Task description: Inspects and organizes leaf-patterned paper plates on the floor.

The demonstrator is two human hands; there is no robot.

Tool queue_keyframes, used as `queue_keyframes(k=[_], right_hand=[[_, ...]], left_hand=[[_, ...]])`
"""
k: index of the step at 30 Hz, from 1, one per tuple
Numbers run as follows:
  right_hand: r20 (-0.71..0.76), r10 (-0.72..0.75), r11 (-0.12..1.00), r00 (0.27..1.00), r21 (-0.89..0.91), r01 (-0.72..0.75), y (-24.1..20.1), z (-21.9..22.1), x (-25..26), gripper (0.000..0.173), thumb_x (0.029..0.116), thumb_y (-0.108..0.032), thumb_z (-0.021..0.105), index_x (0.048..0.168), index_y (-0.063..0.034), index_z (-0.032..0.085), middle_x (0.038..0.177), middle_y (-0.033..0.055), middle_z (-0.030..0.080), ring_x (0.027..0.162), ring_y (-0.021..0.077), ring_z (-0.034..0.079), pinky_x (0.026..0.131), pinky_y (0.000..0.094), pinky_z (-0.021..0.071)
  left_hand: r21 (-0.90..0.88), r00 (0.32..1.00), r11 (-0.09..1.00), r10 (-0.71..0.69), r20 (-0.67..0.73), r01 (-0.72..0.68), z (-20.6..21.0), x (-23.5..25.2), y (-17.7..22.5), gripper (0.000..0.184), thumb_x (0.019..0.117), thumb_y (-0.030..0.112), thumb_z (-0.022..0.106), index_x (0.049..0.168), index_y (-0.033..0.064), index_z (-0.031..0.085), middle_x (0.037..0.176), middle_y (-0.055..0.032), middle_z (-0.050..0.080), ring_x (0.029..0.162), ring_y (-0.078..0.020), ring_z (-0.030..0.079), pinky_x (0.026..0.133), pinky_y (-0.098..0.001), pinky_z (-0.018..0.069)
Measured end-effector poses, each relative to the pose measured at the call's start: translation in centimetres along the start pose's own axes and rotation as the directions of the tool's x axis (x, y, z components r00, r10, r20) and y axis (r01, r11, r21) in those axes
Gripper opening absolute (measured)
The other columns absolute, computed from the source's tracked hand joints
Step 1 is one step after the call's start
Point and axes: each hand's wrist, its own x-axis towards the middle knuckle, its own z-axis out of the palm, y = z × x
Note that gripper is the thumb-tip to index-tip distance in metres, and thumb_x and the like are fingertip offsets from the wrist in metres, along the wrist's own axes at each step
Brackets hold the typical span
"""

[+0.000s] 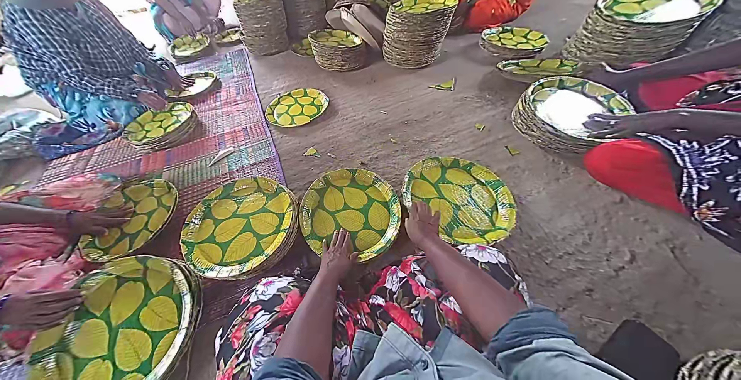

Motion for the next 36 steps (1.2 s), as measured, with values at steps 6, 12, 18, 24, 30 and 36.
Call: queue_keyframes(k=[6, 12, 18, 24, 30, 36], right_hand=[[0.089, 0.199, 0.977, 0.976, -0.098, -0.19, 0.1, -0.3, 0.3, 0.036, 0.1024, 0.002, 0.045, 0.136, 0.0092, 0.057, 0.148, 0.0294, 0.049, 0.141, 0.0433, 0.046, 0.11, 0.062, 0.0393], [-0.2, 0.09, 0.996, 0.976, 0.041, -0.083, 1.3, -1.0, 0.5, 0.037, 0.1089, -0.02, 0.049, 0.137, 0.0014, 0.06, 0.138, 0.028, 0.06, 0.135, 0.0435, 0.052, 0.114, 0.0635, 0.0334], [-0.21, -0.618, 0.782, 0.758, -0.063, 0.62, -0.8, 0.4, -1.5, 0.028, 0.1031, 0.0, 0.047, 0.12, 0.0065, 0.069, 0.13, 0.0278, 0.066, 0.124, 0.0462, 0.062, 0.1, 0.0618, 0.0499], [0.111, -0.393, 0.911, 0.913, -0.088, 0.403, -1.2, 1.1, -0.7, 0.045, 0.0991, 0.007, 0.047, 0.143, 0.0052, 0.055, 0.156, 0.0287, 0.045, 0.149, 0.0445, 0.037, 0.122, 0.0661, 0.0205], [0.115, 0.144, 0.987, 0.983, -0.089, -0.135, 0.8, 0.7, 0.6, 0.048, 0.1013, -0.004, 0.053, 0.146, 0.0106, 0.046, 0.154, 0.0306, 0.043, 0.146, 0.0456, 0.04, 0.113, 0.0667, 0.0348], [0.048, 0.16, 0.987, 0.986, -0.029, -0.159, 0.7, 0.0, 0.9, 0.041, 0.1047, -0.004, 0.048, 0.144, 0.004, 0.051, 0.146, 0.029, 0.052, 0.141, 0.0442, 0.047, 0.115, 0.0636, 0.0332]], left_hand=[[-0.033, 1.0, 0.999, 0.0, -0.002, 0.0, 0.0, -0.1, -0.2, 0.069, 0.1096, 0.046, 0.041, 0.166, 0.0122, 0.017, 0.175, -0.0076, 0.006, 0.162, -0.026, 0.002, 0.126, -0.0618, 0.0032], [-0.059, 1.0, 0.998, -0.002, -0.011, 0.001, -0.1, -0.1, -0.1, 0.069, 0.1099, 0.045, 0.04, 0.166, 0.0121, 0.017, 0.175, -0.0082, 0.006, 0.162, -0.0259, 0.002, 0.126, -0.0614, 0.0034], [-0.006, 0.661, 0.992, 0.081, -0.746, -0.128, -0.6, -0.5, 0.6, 0.07, 0.1045, 0.04, 0.042, 0.154, -0.009, 0.037, 0.162, -0.0319, 0.032, 0.153, -0.0467, 0.029, 0.122, -0.0683, 0.0133], [0.001, 0.993, 0.999, 0.037, -0.11, -0.037, 0.5, -0.1, -0.1, 0.068, 0.1106, 0.046, 0.035, 0.164, 0.0048, 0.022, 0.172, -0.0183, 0.013, 0.161, -0.0329, 0.007, 0.127, -0.06, 0.0036], [0.017, 0.996, 1.0, 0.015, -0.092, -0.013, -0.6, -0.3, 0.4, 0.062, 0.1109, 0.043, 0.036, 0.162, 0.0077, 0.03, 0.17, -0.0148, 0.024, 0.158, -0.033, 0.021, 0.125, -0.0567, 0.0188], [-0.008, 0.993, 0.999, -0.049, -0.107, 0.048, -0.1, -0.6, 0.4, 0.062, 0.1099, 0.044, 0.038, 0.164, 0.015, 0.028, 0.172, -0.0204, 0.013, 0.16, -0.0386, 0.008, 0.125, -0.0636, 0.0077]])
